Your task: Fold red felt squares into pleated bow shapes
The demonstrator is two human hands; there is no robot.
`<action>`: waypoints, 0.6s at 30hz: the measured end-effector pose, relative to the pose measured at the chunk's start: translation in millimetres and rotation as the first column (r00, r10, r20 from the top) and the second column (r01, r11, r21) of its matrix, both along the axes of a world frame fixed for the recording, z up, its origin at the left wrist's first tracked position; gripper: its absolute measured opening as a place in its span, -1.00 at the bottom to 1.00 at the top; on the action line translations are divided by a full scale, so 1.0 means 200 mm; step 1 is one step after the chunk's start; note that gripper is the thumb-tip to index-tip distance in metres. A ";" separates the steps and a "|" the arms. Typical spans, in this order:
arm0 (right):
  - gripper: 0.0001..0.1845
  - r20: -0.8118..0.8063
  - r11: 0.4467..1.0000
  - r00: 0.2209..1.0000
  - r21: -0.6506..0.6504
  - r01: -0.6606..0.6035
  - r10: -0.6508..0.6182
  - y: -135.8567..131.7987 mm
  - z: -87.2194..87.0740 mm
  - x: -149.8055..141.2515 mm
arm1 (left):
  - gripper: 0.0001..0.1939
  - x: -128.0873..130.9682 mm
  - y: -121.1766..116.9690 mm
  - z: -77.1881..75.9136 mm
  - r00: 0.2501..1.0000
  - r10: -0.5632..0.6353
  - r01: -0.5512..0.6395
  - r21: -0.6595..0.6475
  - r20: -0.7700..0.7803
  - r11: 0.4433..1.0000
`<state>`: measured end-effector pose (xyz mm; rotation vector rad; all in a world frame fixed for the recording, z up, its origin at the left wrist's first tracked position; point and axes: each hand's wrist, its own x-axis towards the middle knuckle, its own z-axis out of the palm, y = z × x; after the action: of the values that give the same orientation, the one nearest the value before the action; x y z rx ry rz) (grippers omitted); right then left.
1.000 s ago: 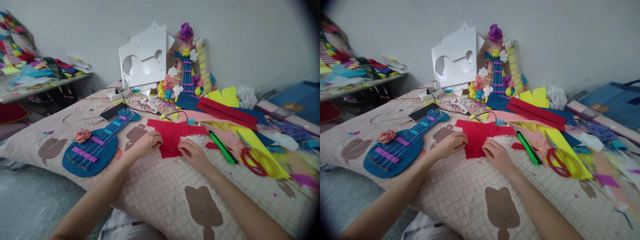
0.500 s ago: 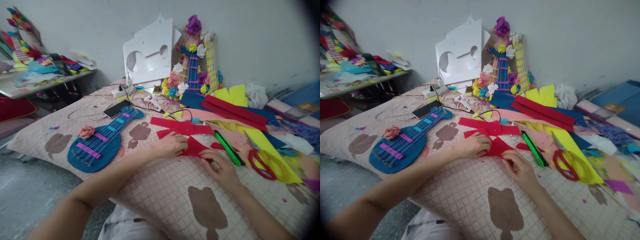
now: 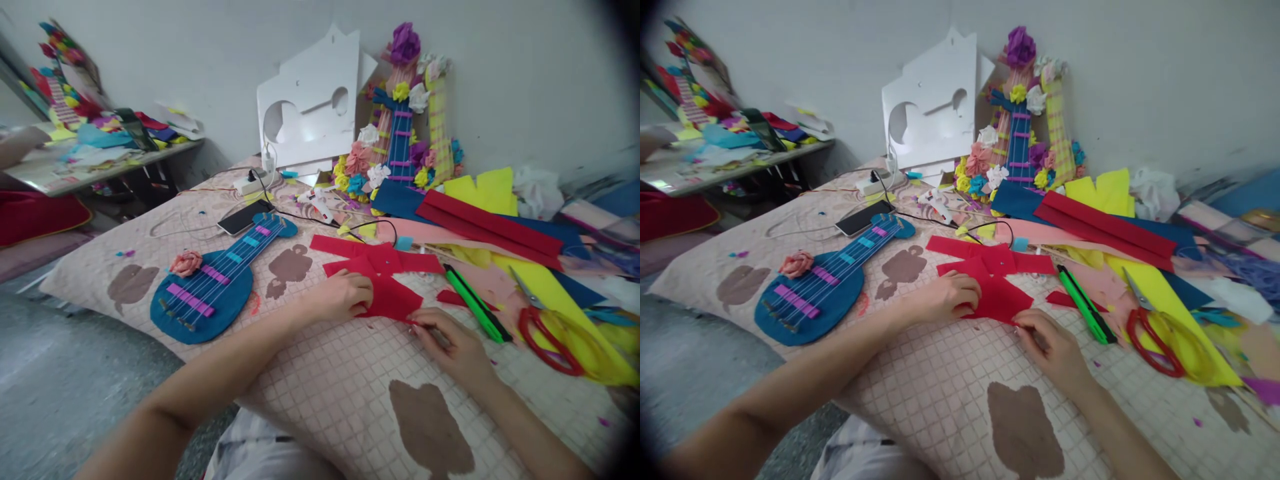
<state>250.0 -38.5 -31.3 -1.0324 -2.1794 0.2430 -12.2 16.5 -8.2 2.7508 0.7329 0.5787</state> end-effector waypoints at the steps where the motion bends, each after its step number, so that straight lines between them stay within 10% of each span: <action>1: -0.84 0.003 1.000 1.000 0.001 -0.001 0.001 0.00 0.00 0.00 | -0.94 0.00 0.00 0.00 1.000 -0.006 0.006 0.002 -0.003 1.000; 18: -0.81 0.001 0.993 0.995 -0.058 -0.104 0.104 -0.03 0.03 0.00 | -0.75 -0.03 0.03 0.01 0.993 -0.031 0.043 -0.108 0.113 0.993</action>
<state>251.0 -43.5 -25.9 -0.9524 -2.2442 0.3536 -18.6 22.1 -5.5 2.6020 0.6662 0.6565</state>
